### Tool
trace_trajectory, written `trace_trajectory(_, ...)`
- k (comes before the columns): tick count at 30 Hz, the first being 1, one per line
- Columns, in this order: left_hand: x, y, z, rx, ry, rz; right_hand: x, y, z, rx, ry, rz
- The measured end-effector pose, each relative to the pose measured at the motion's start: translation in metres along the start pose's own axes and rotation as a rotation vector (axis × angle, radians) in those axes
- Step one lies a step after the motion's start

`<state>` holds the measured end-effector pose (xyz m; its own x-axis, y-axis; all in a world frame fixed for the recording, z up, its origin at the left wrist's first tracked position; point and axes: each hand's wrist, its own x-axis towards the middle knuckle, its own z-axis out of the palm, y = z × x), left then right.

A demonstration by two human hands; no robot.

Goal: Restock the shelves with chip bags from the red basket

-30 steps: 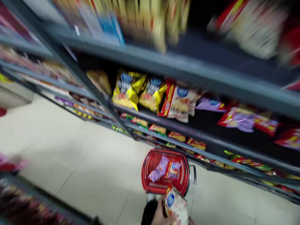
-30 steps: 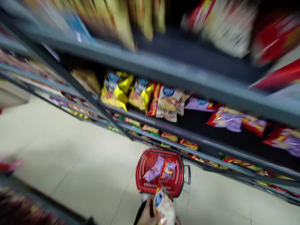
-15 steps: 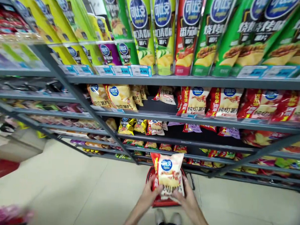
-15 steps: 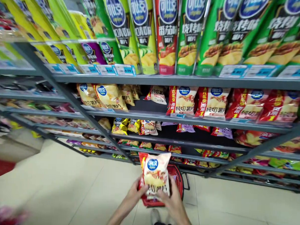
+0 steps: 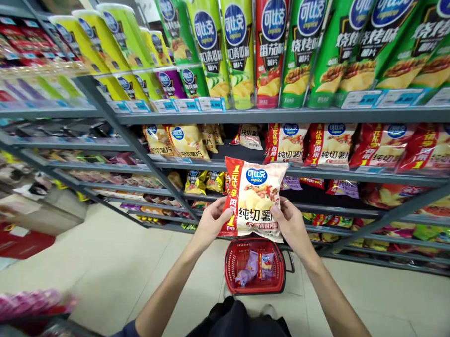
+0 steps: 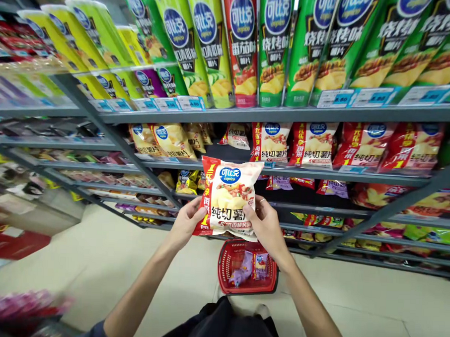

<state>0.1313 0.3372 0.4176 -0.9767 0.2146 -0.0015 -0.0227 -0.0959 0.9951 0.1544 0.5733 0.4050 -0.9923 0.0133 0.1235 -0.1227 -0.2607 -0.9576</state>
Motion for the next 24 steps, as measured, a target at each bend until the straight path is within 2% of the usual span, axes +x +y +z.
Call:
trace_trajectory(3, 0.008, 0.016, -0.018, -0.064, 0.021, 0.033, 0.009, -0.013, 0.023, 0.013, -0.047, -0.036)
trace_trajectory(8, 0.027, 0.022, -0.058, -0.089, -0.076, 0.064, 0.026, -0.013, 0.070, -0.061, 0.045, -0.081)
trace_trajectory(11, 0.045, 0.021, -0.080, -0.041, -0.222, 0.084, 0.028, -0.002, 0.080, -0.042, 0.145, -0.042)
trace_trajectory(13, 0.070, 0.024, -0.089, 0.045, -0.283, 0.155, 0.022, 0.005, 0.077, 0.007, 0.230, -0.012)
trace_trajectory(16, 0.138, 0.037, -0.087, 0.310, -0.221, 0.353, 0.009, 0.014, 0.069, 0.097, 0.328, 0.036)
trace_trajectory(20, 0.261, 0.054, -0.062, 0.795, -0.125, 0.567, -0.007, 0.027, 0.068, 0.151, 0.354, 0.071)
trace_trajectory(21, 0.288, 0.056, -0.056, 0.916, -0.116, 0.567, -0.011, 0.032, 0.070, 0.151, 0.341, 0.084)
trace_trajectory(24, 0.347, 0.056, -0.040, 1.195, -0.231, 0.505, -0.025, 0.046, 0.074, 0.149, 0.306, 0.117)
